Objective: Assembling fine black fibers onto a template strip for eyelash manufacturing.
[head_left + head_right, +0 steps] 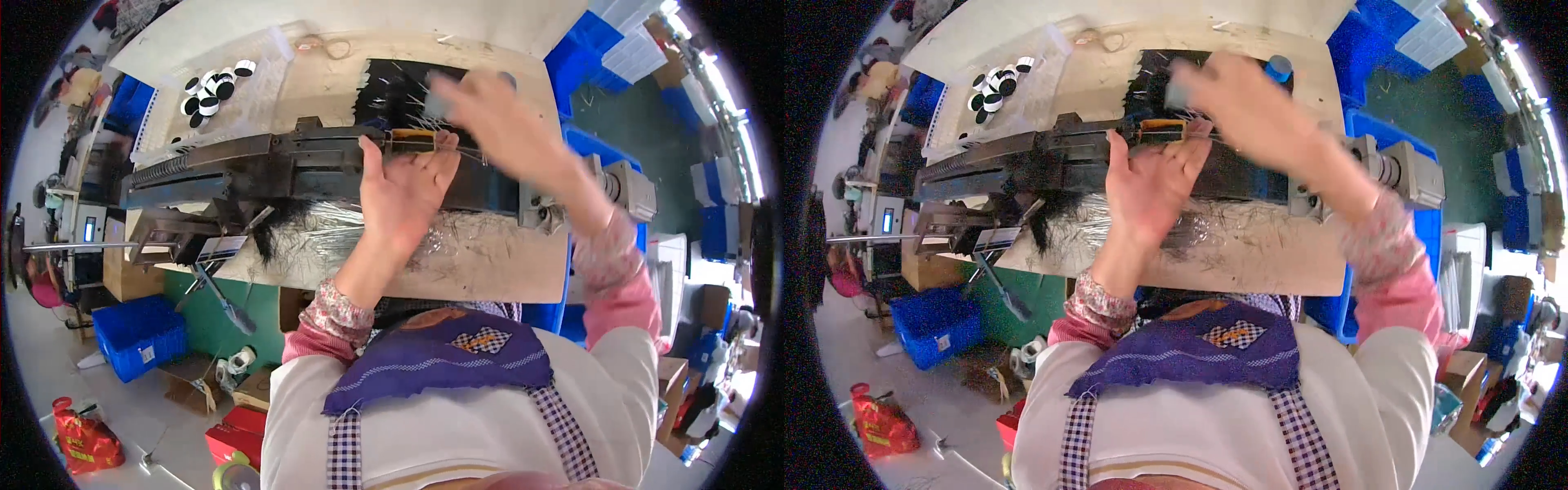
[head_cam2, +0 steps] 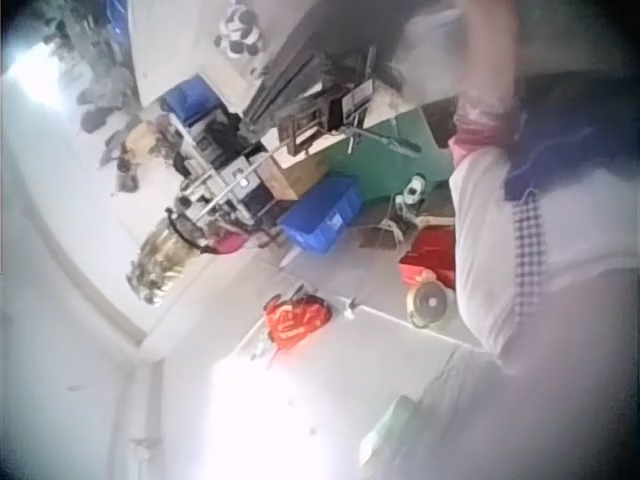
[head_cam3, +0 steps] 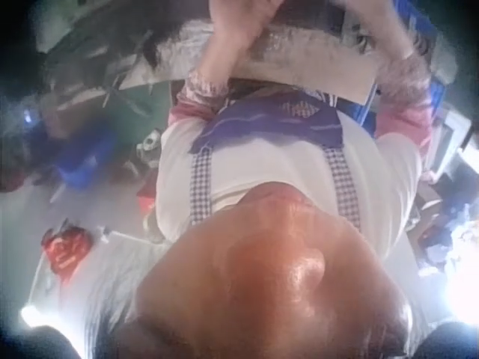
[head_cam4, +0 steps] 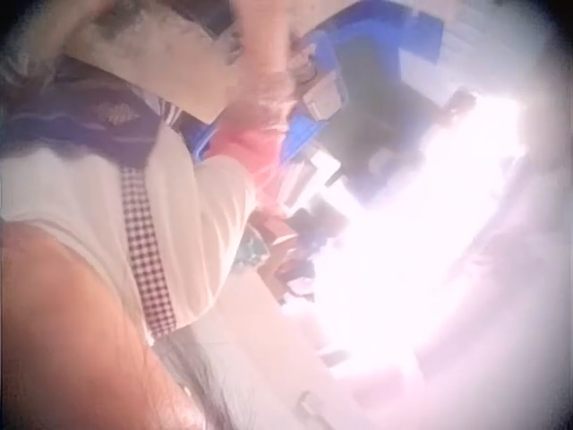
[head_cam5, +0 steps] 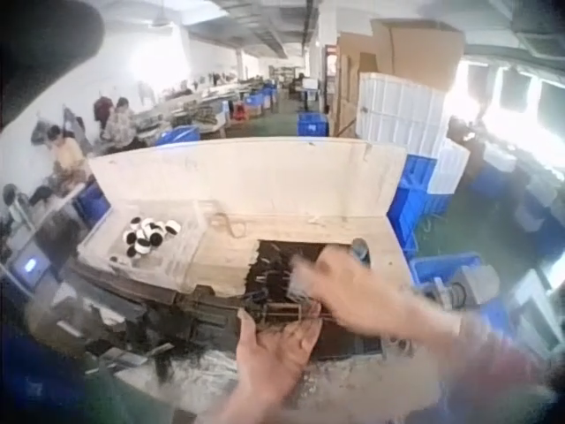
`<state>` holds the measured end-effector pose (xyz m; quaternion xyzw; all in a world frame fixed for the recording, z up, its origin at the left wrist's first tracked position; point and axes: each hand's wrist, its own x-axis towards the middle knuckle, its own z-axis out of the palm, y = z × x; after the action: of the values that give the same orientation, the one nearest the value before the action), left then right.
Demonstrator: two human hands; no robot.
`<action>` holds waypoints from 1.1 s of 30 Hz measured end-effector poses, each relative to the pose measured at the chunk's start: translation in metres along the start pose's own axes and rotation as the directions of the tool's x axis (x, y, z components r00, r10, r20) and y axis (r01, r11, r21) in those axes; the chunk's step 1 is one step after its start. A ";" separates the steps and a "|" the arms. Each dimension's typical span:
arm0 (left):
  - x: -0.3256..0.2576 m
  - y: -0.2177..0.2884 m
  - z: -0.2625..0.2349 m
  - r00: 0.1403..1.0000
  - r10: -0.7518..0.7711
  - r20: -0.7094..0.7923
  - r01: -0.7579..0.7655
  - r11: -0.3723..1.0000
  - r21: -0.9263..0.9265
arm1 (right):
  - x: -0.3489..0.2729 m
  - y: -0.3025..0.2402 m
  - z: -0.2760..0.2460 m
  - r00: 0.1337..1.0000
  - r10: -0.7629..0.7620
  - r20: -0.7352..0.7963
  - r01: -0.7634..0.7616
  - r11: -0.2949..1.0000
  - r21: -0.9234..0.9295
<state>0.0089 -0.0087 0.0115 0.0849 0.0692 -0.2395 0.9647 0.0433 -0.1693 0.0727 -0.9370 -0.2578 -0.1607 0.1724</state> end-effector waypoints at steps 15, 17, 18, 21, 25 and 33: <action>-0.010 0.005 -0.004 0.989 0.128 0.068 -0.138 0.978 0.158 | 0.010 -0.007 0.019 0.994 -0.112 0.004 0.110 0.980 0.168; -0.010 0.003 -0.005 0.990 0.136 0.046 -0.142 0.977 0.156 | 0.003 -0.007 0.018 0.995 -0.099 0.005 0.096 0.981 0.168; -0.010 0.002 -0.003 0.990 0.138 0.032 -0.142 0.978 0.152 | 0.002 -0.006 0.016 0.997 -0.082 0.005 0.081 0.984 0.159; -0.009 0.000 -0.001 0.994 0.106 0.031 -0.110 0.979 0.172 | -0.002 -0.006 0.013 0.996 -0.081 -0.025 0.083 0.986 0.142; -0.007 0.000 0.005 0.995 0.102 0.010 -0.102 0.991 0.092 | 0.000 -0.010 0.008 0.985 -0.150 -0.088 0.159 0.982 0.101; -0.018 0.005 0.003 0.987 0.154 0.038 -0.158 0.979 0.128 | 0.009 -0.004 0.013 0.996 -0.006 -0.086 0.028 0.968 0.250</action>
<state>-0.0039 0.0030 0.0178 0.1497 0.0329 -0.1683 0.9737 0.0515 -0.1567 0.0656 -0.8977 -0.2767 -0.1677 0.2990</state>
